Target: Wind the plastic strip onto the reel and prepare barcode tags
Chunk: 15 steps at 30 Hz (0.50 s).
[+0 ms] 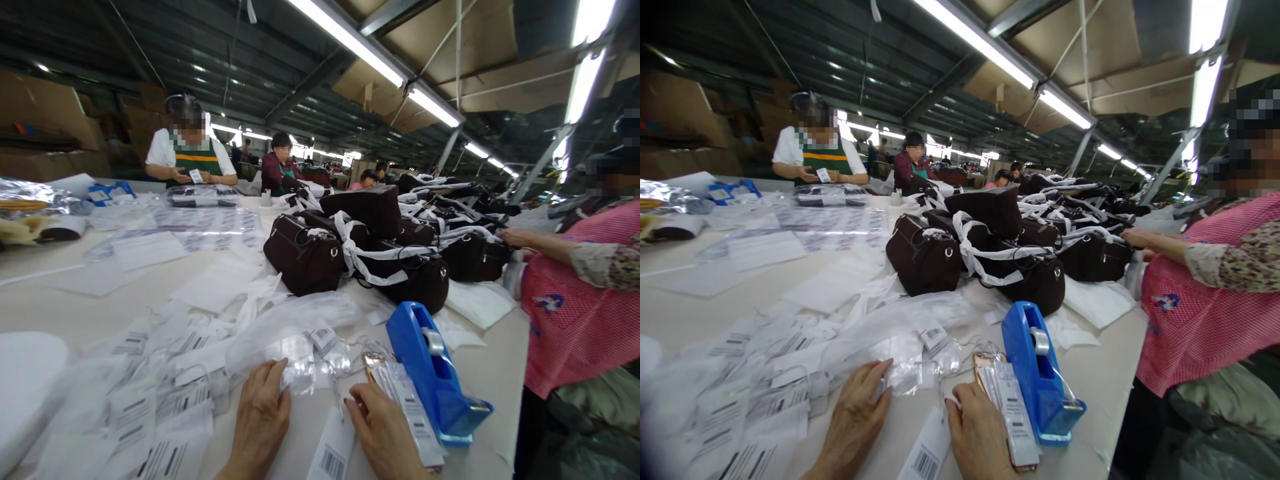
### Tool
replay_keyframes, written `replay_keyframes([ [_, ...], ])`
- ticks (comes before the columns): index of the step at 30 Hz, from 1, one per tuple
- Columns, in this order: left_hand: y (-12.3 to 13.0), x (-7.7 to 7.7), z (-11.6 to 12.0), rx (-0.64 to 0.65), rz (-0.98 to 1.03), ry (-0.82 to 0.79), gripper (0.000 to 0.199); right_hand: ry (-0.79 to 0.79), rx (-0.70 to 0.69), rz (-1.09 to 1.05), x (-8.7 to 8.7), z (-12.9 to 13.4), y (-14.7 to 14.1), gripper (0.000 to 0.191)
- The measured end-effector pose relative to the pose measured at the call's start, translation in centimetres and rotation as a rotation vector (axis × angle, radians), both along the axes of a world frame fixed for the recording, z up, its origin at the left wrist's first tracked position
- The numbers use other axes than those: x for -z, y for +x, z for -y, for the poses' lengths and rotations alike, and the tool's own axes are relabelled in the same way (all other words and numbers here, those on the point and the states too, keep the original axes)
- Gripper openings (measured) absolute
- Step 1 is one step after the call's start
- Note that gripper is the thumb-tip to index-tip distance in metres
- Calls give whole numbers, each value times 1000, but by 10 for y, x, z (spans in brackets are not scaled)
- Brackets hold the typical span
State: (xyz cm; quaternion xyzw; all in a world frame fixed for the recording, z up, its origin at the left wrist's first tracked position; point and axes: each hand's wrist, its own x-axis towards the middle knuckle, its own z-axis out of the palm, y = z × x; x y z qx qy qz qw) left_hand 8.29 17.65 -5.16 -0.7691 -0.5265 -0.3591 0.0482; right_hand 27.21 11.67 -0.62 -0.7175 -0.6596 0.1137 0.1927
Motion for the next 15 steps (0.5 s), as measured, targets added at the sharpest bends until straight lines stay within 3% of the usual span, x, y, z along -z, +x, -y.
replay_keyframes([
  [3, 0, -3, 3, 25, -15, 83, 39, 13, 41, 37, 2, -1, -10, 23],
  [7, 0, -7, 6, 79, -39, 195, 34, 79, 69, 35, 2, -8, -17, 15],
  [15, 0, -7, 5, 138, -45, 299, 23, 136, 105, 10, -15, -45, -11, 15],
])
